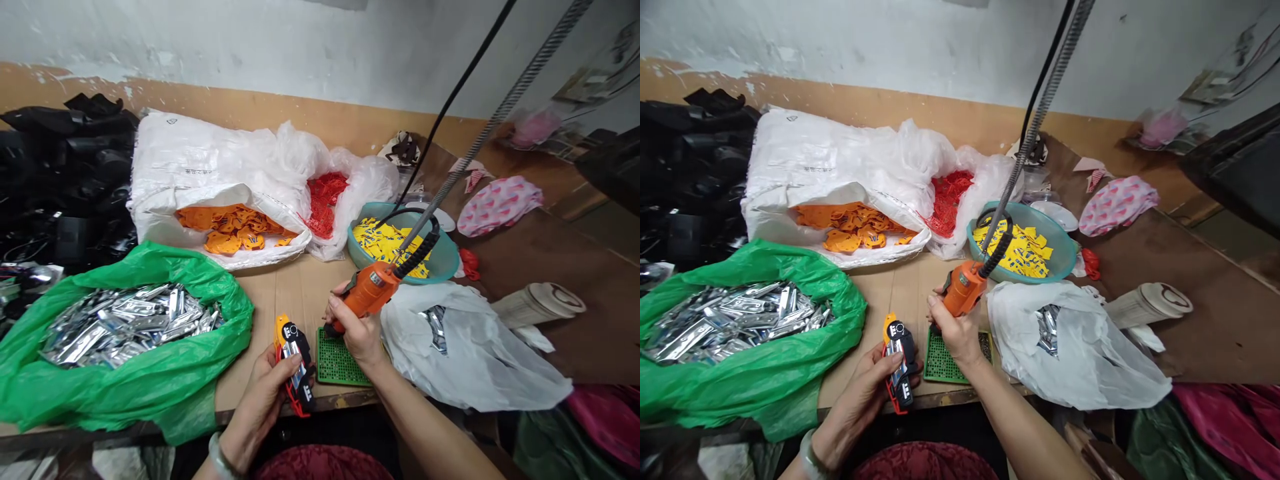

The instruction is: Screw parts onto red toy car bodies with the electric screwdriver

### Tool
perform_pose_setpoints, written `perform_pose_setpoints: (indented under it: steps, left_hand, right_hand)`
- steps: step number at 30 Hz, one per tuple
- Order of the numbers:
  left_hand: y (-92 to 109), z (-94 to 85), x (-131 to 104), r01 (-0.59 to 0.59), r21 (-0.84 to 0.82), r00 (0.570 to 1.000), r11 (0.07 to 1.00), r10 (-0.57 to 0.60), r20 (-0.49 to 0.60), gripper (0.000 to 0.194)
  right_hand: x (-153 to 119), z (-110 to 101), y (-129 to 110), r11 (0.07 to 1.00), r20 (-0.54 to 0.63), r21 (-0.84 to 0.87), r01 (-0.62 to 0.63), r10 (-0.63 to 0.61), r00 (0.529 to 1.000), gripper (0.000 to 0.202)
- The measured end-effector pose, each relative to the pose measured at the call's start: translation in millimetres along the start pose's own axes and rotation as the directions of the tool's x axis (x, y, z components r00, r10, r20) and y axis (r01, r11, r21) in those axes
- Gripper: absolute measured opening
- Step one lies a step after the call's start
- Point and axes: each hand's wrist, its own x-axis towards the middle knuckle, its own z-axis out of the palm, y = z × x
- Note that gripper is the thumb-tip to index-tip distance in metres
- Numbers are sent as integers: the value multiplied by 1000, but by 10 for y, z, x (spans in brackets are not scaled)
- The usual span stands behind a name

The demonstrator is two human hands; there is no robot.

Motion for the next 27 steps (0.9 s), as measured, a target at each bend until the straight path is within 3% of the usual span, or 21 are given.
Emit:
perform_pose_setpoints:
  steps: [8, 14, 21, 27]
  left_hand:
    - [-3, -15, 6, 5, -4, 1000, 1000, -5, 6, 45]
    - [11, -31, -11, 2, -13, 1000, 1000, -1, 16, 45]
    - [-19, -88, -2, -9, -74, 996, 997, 16, 88, 39]
    - [-65, -122, 15, -41, -111, 995, 993, 51, 88, 37]
  right_hand:
    - [13, -27, 109, 998, -3, -60, 0, 0, 1000, 24]
    - [10, -5, 59, 1000, -2, -27, -2, 2, 1000, 24]
    - [-3, -32, 105, 999, 4, -20, -25, 25, 1000, 26]
    - [70, -6, -84, 989, 6, 148, 5, -6, 1000, 23]
